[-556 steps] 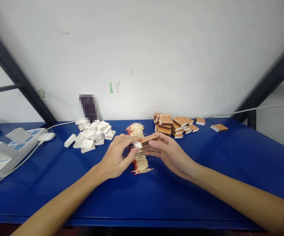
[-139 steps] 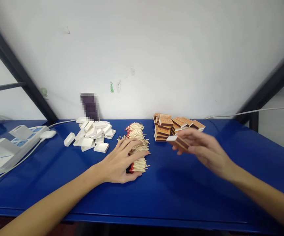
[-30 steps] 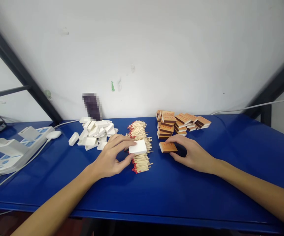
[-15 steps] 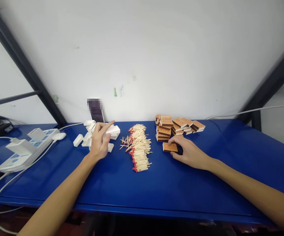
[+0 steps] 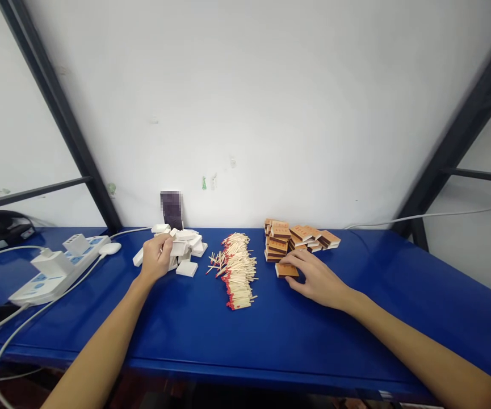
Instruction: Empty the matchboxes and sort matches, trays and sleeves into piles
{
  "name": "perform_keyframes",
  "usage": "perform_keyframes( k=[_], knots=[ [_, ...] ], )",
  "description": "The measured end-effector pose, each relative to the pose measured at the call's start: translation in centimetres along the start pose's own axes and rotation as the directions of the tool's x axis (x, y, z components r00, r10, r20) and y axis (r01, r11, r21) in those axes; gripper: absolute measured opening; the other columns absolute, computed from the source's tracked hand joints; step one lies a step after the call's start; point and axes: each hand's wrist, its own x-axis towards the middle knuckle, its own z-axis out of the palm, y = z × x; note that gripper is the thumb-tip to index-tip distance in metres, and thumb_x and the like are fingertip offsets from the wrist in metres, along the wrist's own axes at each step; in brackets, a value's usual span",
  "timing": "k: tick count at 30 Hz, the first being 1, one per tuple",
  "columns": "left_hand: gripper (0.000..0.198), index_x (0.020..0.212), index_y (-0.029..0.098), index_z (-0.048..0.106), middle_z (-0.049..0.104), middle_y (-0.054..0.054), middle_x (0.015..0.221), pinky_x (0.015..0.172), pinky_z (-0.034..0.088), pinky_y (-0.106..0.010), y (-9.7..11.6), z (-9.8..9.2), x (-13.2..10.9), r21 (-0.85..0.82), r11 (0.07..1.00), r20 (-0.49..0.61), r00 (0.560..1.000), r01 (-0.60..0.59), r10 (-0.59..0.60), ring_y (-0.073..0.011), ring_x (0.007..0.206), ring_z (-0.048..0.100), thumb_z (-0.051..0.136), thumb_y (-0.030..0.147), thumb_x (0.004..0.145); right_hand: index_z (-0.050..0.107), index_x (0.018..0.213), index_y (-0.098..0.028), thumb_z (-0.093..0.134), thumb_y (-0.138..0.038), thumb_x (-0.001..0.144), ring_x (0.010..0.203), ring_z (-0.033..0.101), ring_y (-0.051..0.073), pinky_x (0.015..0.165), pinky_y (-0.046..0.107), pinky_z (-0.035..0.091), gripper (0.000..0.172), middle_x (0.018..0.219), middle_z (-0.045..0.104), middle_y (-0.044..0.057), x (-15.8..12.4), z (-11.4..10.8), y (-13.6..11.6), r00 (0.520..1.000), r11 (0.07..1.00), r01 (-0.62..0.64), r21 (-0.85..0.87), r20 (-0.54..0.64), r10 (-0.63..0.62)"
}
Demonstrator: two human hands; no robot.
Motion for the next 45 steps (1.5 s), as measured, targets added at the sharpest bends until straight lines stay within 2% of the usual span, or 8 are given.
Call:
perform_keyframes(
  k=[3, 8, 12, 20, 28, 36, 41, 45],
  knots=[
    [0.04, 0.061, 0.019, 0.048, 0.051, -0.002, 0.058, 0.059, 0.037, -0.029, 0.3, -1.1, -1.4, -0.008, 1.0, 0.062, 0.998, -0.011, 0.011, -0.0156, 0.057, 0.047, 0.033, 0.04, 0.092, 0.066, 0.114, -0.022, 0.057, -0.018, 0.087, 0.099, 0.061, 0.025, 0.089, 0.043, 0.052, 0.029, 0.106, 0.063, 0.009, 0.0, 0.1, 0.4, 0.999, 1.0, 0.006, -0.001, 0.037, -0.006],
    [0.042, 0.07, 0.018, 0.061, 0.063, -0.004, 0.071, 0.065, 0.043, -0.029, 0.4, -2.4, -4.2, 0.075, 0.996, 0.401, 0.916, -0.041, 0.008, -0.0193, 0.069, 0.058, 0.036, 0.04, 0.096, 0.07, 0.108, -0.024, 0.057, -0.018, 0.086, 0.095, 0.062, 0.024, 0.084, 0.04, 0.053, 0.027, 0.1, 0.063, 0.008, 0.1, -0.2, 0.9, 1.0, 0.999, -0.014, -0.029, 0.024, 0.014],
    [0.035, 0.094, 0.02, 0.069, 0.071, -0.006, 0.095, 0.072, 0.047, -0.029, 0.2, -2.6, -4.8, 0.178, 0.984, 0.331, 0.94, 0.025, -0.084, -0.0208, 0.081, 0.064, 0.039, 0.038, 0.096, 0.068, 0.102, -0.021, 0.057, -0.022, 0.087, 0.092, 0.062, 0.026, 0.082, 0.042, 0.052, 0.019, 0.096, 0.065, 0.008, 0.2, -0.2, 0.7, 0.999, 0.992, -0.036, -0.118, -0.03, 0.033],
    [0.036, 0.097, 0.021, 0.071, 0.068, -0.006, 0.101, 0.069, 0.05, -0.03, -0.3, -2.6, -4.4, 0.296, 0.954, 0.33, 0.931, 0.054, -0.155, -0.0216, 0.082, 0.067, 0.043, 0.043, 0.095, 0.064, 0.09, -0.02, 0.046, -0.016, 0.092, 0.074, 0.059, 0.019, 0.07, 0.033, 0.048, 0.018, 0.08, 0.066, 0.006, 0.2, 0.0, -1.6, 0.982, 0.984, 0.177, -0.029, -0.065, -0.179],
    [0.053, 0.077, 0.02, 0.066, 0.067, -0.003, 0.076, 0.072, 0.045, -0.031, 1.9, -3.1, -2.7, -0.012, 0.996, 0.413, 0.908, 0.085, -0.073, -0.0214, 0.075, 0.061, 0.029, 0.049, 0.1, 0.063, 0.084, -0.02, 0.045, -0.015, 0.091, 0.062, 0.055, 0.016, 0.062, 0.031, 0.042, 0.02, 0.068, 0.063, 0.002, -0.2, 0.7, -2.0, 0.984, 0.983, 0.175, 0.047, 0.001, -0.176],
    [0.052, 0.06, 0.017, 0.058, 0.051, 0.0, 0.052, 0.056, 0.036, -0.027, 4.9, 1.2, 1.3, -0.276, 0.961, 0.369, 0.919, -0.032, 0.137, -0.0141, 0.053, 0.047, 0.037, 0.048, 0.095, 0.064, 0.087, -0.02, 0.045, -0.015, 0.092, 0.064, 0.057, 0.017, 0.063, 0.03, 0.043, 0.02, 0.069, 0.065, 0.003, -0.5, 0.8, -1.8, 0.981, 0.979, 0.195, 0.063, 0.012, -0.196],
    [0.048, 0.062, 0.017, 0.059, 0.05, 0.0, 0.051, 0.054, 0.036, -0.027, 5.0, 3.5, 2.0, -0.303, 0.947, 0.234, 0.954, -0.11, 0.186, -0.0132, 0.05, 0.047, 0.039, 0.043, 0.097, 0.064, 0.085, -0.02, 0.047, -0.015, 0.09, 0.06, 0.055, 0.017, 0.059, 0.029, 0.043, 0.019, 0.064, 0.062, 0.001, -0.5, 0.0, -1.7, 0.987, 0.985, 0.159, 0.072, -0.049, -0.156],
    [0.032, 0.085, 0.015, 0.066, 0.064, -0.003, 0.072, 0.064, 0.043, -0.027, 4.0, 3.9, 1.3, -0.219, 0.941, 0.265, 0.913, -0.256, 0.31, -0.0143, 0.063, 0.057, 0.041, 0.031, 0.099, 0.065, 0.088, -0.021, 0.048, -0.015, 0.091, 0.06, 0.056, 0.016, 0.059, 0.029, 0.044, 0.018, 0.063, 0.061, 0.001, -0.5, -0.3, -1.7, 0.984, 0.984, 0.15, 0.097, -0.106, -0.14]
  ],
)
